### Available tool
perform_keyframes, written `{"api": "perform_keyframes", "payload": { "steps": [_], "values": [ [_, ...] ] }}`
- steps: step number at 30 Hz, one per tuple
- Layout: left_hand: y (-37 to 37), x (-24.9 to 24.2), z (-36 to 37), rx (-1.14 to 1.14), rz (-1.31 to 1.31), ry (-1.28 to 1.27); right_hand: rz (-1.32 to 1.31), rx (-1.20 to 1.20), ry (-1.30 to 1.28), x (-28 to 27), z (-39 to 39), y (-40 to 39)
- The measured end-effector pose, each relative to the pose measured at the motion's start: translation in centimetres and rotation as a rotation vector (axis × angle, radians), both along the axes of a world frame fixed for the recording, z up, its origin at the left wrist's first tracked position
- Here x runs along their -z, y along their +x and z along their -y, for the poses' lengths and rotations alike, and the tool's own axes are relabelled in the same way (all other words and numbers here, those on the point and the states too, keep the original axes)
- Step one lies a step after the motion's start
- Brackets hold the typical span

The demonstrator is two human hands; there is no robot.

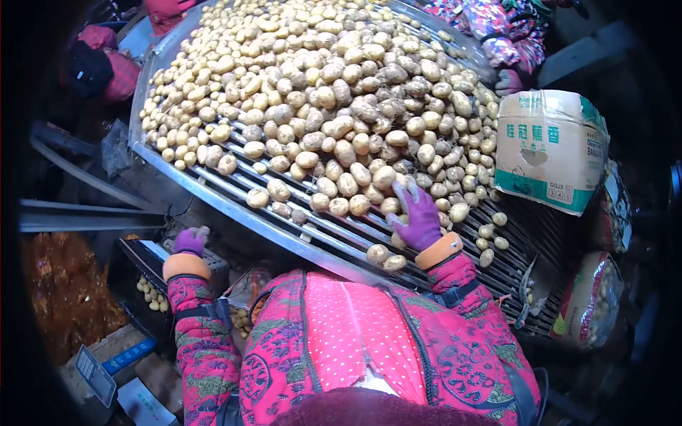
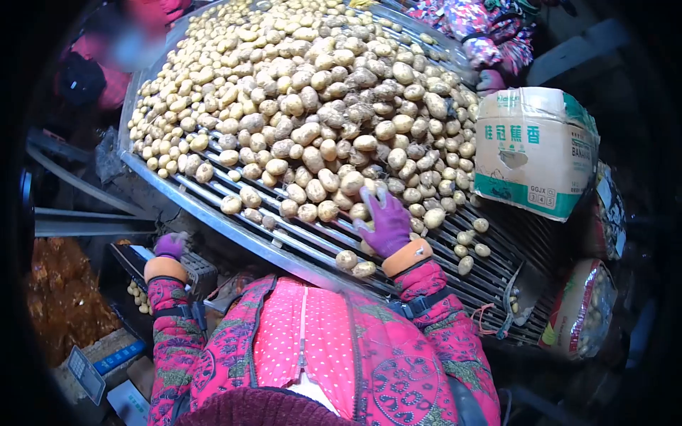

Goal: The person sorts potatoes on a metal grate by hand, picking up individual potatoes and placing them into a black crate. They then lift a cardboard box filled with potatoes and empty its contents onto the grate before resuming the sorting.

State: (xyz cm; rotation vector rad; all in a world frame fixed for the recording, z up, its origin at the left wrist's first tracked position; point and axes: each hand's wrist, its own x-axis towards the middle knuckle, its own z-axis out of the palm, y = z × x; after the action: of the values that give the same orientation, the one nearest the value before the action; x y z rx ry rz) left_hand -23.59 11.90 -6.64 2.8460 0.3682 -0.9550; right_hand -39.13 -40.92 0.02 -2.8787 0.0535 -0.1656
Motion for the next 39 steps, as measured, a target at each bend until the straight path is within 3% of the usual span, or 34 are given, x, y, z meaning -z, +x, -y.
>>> {"api": "perform_keyframes", "payload": {
  "steps": [2, 4, 5, 7, 9, 10, 12, 17, 20, 22, 24, 25, 26, 29, 30, 32, 34, 35, 36, 37, 39],
  "values": [
    [1.1, -1.3, -0.3, -0.268, 0.139, -0.174, -0.103, 0.013, 0.04, -1.5, -1.4, 0.2],
    [1.2, -1.6, -0.2, 0.37, 0.872, -0.252, -0.063, -0.01, 0.097, -0.4, -1.9, 0.0],
    [1.4, -1.7, -0.1, 0.372, 0.869, -0.245, -0.065, -0.012, 0.105, 0.0, -2.1, 0.0],
    [1.2, -6.5, 6.2, 0.576, 1.093, -0.131, -0.062, 0.009, 0.033, 0.5, -2.2, -0.1],
    [0.4, -7.5, 10.6, 0.66, 1.139, -0.274, -0.124, -0.006, 0.019, 1.0, -1.9, -0.1],
    [-0.7, -9.0, 13.8, 0.603, 0.96, -0.42, -0.188, -0.021, 0.0, 1.2, -1.8, -0.2],
    [-2.3, -7.9, 17.7, 0.771, 0.738, -0.506, -0.163, -0.003, 0.001, 1.6, -1.9, -0.5],
    [-4.3, -6.7, 24.7, 0.961, 0.363, -0.064, -0.081, -0.039, -0.009, 1.1, -1.9, -0.4],
    [-3.4, -3.5, 25.6, 1.026, 0.266, 0.048, -0.037, -0.049, -0.077, 1.6, -2.7, -0.7],
    [-3.7, -4.0, 25.4, 1.029, 0.322, 0.041, -0.156, -0.068, -0.043, -0.5, -3.4, -0.2],
    [-3.8, -5.7, 24.5, 0.978, 0.425, -0.104, -0.093, -0.141, 0.0, -0.3, -3.9, -0.4],
    [-3.7, -6.8, 23.9, 0.887, 0.417, -0.233, -0.268, -0.188, 0.108, -2.4, -4.6, 0.2],
    [-3.7, -7.6, 23.1, 0.778, 0.436, -0.409, -0.164, -0.275, 0.169, -1.9, -5.1, -0.1],
    [-3.4, -5.1, 19.4, 0.045, 0.139, -1.377, -0.134, -0.526, 0.469, 0.0, -5.6, 1.0],
    [-2.9, -4.5, 17.9, -0.058, 0.057, -1.526, -0.279, -0.506, 0.532, -2.0, -5.4, 2.1],
    [-3.3, -8.7, 17.7, -0.388, -0.053, -1.623, -0.211, -0.433, 0.597, -4.5, -4.0, 4.9],
    [-3.8, -9.6, 17.7, -0.496, -0.083, -1.718, 0.187, -0.329, 0.418, -4.0, -1.8, 7.7],
    [-4.0, -9.5, 17.7, -0.607, -0.127, -1.832, 0.26, -0.296, 0.301, -4.0, -0.4, 9.3],
    [-4.1, -9.4, 17.5, -0.717, -0.175, -1.944, 0.256, -0.259, 0.116, -4.6, 0.4, 10.6],
    [-4.0, -8.9, 17.4, -0.75, -0.188, -1.885, 0.217, -0.179, -0.038, -4.7, 0.6, 11.7],
    [-4.2, -7.7, 17.2, -0.585, -0.152, -1.84, 0.121, -0.072, -0.275, -5.0, 0.4, 13.4]
  ]
}}
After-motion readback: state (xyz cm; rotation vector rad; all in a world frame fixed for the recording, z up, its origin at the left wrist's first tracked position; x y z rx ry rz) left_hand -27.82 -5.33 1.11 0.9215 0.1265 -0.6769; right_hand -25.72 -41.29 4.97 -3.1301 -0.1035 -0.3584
